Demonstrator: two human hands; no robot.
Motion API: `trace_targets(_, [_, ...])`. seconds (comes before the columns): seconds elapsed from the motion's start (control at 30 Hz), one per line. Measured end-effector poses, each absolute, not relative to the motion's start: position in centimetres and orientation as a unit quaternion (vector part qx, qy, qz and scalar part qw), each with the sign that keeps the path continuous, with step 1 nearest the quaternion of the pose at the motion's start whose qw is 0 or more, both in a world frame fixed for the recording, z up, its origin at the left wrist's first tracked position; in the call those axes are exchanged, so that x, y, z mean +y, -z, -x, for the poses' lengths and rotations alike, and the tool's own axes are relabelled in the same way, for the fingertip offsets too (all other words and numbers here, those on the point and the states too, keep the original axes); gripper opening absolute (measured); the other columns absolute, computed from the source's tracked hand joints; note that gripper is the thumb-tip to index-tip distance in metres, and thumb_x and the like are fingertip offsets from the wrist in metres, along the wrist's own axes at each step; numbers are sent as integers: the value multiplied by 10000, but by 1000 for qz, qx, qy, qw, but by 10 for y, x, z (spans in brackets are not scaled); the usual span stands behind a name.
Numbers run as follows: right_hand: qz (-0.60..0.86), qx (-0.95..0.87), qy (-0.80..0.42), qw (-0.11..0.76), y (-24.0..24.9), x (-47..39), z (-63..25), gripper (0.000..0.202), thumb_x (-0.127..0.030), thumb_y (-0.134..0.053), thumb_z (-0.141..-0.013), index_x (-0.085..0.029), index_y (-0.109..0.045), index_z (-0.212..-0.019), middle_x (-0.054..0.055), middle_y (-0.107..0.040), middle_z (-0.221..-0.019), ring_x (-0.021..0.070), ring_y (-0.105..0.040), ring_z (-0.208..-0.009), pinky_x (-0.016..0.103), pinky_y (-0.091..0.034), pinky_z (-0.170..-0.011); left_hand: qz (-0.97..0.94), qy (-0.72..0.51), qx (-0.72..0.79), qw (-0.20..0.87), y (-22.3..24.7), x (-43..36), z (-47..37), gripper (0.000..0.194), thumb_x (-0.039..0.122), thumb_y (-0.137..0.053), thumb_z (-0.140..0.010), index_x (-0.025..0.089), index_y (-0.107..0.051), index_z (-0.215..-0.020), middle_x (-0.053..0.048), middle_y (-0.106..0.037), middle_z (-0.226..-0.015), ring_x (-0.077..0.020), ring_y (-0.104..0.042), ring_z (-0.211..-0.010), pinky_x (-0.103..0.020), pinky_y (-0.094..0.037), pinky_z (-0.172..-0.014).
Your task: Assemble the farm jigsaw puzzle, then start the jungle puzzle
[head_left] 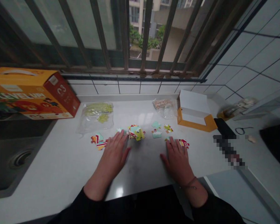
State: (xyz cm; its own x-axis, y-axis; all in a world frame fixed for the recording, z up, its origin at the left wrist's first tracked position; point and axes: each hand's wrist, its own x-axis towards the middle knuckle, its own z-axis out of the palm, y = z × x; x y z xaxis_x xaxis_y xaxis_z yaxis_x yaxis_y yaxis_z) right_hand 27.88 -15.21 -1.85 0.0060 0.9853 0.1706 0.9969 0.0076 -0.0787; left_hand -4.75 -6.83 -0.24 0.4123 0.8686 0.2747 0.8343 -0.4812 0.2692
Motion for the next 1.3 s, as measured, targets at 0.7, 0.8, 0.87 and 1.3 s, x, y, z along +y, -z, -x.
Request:
trace_targets(0.7, [504,-854,-104,76,3,-151,-207,970,-601,-728,-990,-116,-380,-1755,231,-307,-1830,406,-306,-1703,660,-292,-1355,-891,-185,402,98,17,-140,46,307,249,-562,-1104,223,-710,-1372,-152,-661,-1598,-342,-588,-1518,-676,-436,-1292])
trace_targets(0.8, [524,-844,-90,74,1,-154,-219,925,-520,-750,-979,-80,-425,-1724,249,-353,-1808,417,-336,-1688,661,-324,-1344,-877,-196,431,85,15,-143,57,292,269,-555,-1113,212,-714,-1351,-160,-725,-1495,-349,-660,-1427,-672,-485,-1251])
trace_targets(0.87, [534,-838,-72,83,-1,-157,-225,776,-359,-679,-1013,-61,-464,-1697,239,-394,-1793,405,-354,-1681,646,-345,-1342,-862,-206,458,74,14,-141,62,276,268,-553,-1111,201,-725,-1316,-168,-752,-1420,-351,-704,-1348,-659,-519,-1223])
trace_targets(1.3, [516,-849,-92,66,9,-181,-224,779,-303,-619,-1039,-193,-366,-1768,144,-333,-1838,336,-307,-1714,632,-325,-1360,-872,-86,481,24,14,-150,44,653,413,-675,-1056,330,-518,-1685,-94,-310,-1861,-499,-358,-1663,-773,-422,-1255])
